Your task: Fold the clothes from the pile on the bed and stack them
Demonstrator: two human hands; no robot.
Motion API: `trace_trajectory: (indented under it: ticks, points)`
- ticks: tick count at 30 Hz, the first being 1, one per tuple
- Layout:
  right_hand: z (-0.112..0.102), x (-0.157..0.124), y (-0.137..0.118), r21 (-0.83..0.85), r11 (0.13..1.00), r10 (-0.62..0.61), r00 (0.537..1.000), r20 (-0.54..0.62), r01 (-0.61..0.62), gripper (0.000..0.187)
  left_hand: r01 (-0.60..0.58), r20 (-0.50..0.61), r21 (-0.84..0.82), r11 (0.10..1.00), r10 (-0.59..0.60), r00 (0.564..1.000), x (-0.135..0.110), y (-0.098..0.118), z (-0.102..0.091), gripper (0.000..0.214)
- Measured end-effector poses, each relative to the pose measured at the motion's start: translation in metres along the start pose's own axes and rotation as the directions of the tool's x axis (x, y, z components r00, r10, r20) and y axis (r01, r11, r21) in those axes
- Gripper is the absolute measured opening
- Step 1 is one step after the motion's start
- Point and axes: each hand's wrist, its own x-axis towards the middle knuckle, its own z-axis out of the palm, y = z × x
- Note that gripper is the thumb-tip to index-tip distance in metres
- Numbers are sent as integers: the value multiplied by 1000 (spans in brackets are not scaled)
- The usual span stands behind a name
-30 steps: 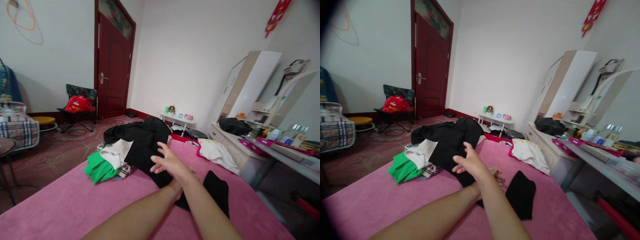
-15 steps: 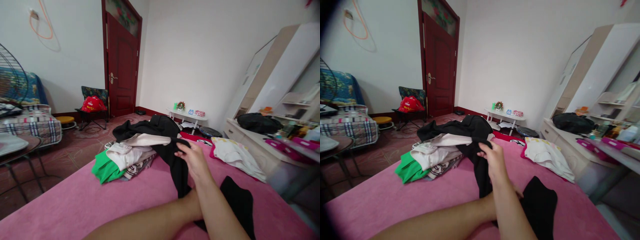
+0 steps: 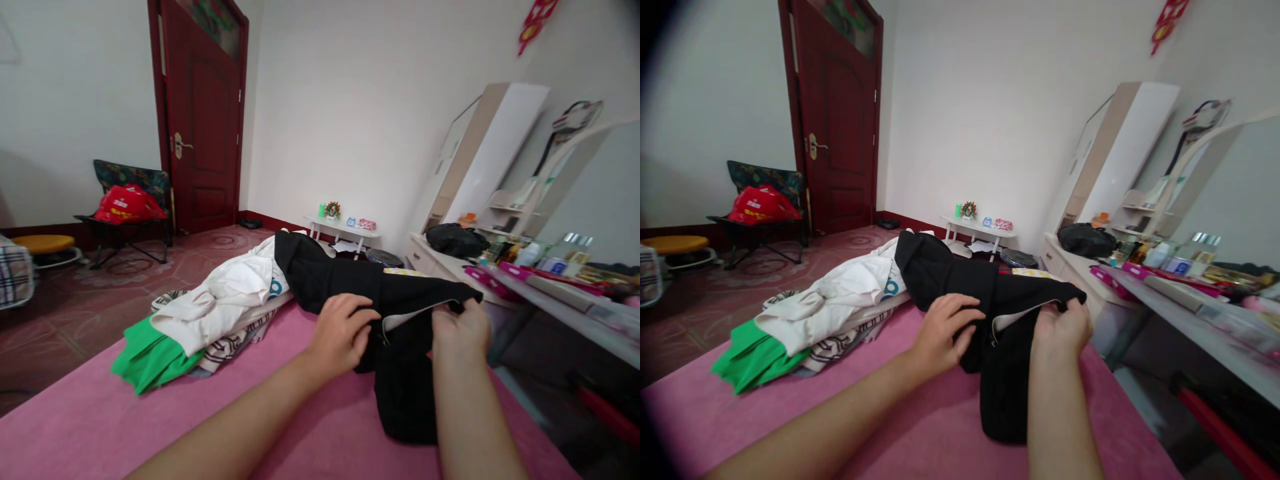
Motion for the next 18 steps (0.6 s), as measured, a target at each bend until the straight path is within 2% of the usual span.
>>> trace_trajectory:
  ticks: [2, 4, 6, 9, 12, 13, 15, 17, 18]
  points:
    - [5, -6, -8, -14, 996, -88, 995, -40, 87, 16, 60, 18, 78, 995, -62, 998, -3, -19, -1, 45]
    - [11, -12, -17, -7, 986, -168, 985, -45, 168, 16, 106, 82, 137, 985, -118, 990, -9, -37, 1, 79]
    - [17, -19, -26, 26, 980, -196, 980, -27, 197, 15, 128, 147, 168, 977, -153, 977, -16, -48, 4, 100]
    - [29, -33, -41, 120, 983, -135, 991, -20, 137, 13, 178, 157, 152, 972, -202, 967, -19, -48, 10, 101]
    - [45, -55, -54, 214, 977, -16, 1000, 6, 14, 19, 306, 68, 63, 950, -310, 948, -14, -32, 14, 85]
    - [50, -64, -59, 221, 975, 16, 999, 42, -25, 19, 352, 37, 28, 936, -353, 935, -11, -27, 15, 82]
    - [59, -83, -68, 159, 983, 59, 981, 187, -90, 19, 442, -21, -29, 896, -443, 896, -7, -20, 16, 80]
    - [64, -100, -78, -7, 989, 136, 910, 391, -145, 17, 516, -69, -77, 853, -521, 851, -4, -22, 15, 79]
    - [65, -108, -83, -115, 980, 198, 847, 494, -162, 18, 541, -87, -108, 834, -550, 831, -4, -26, 14, 73]
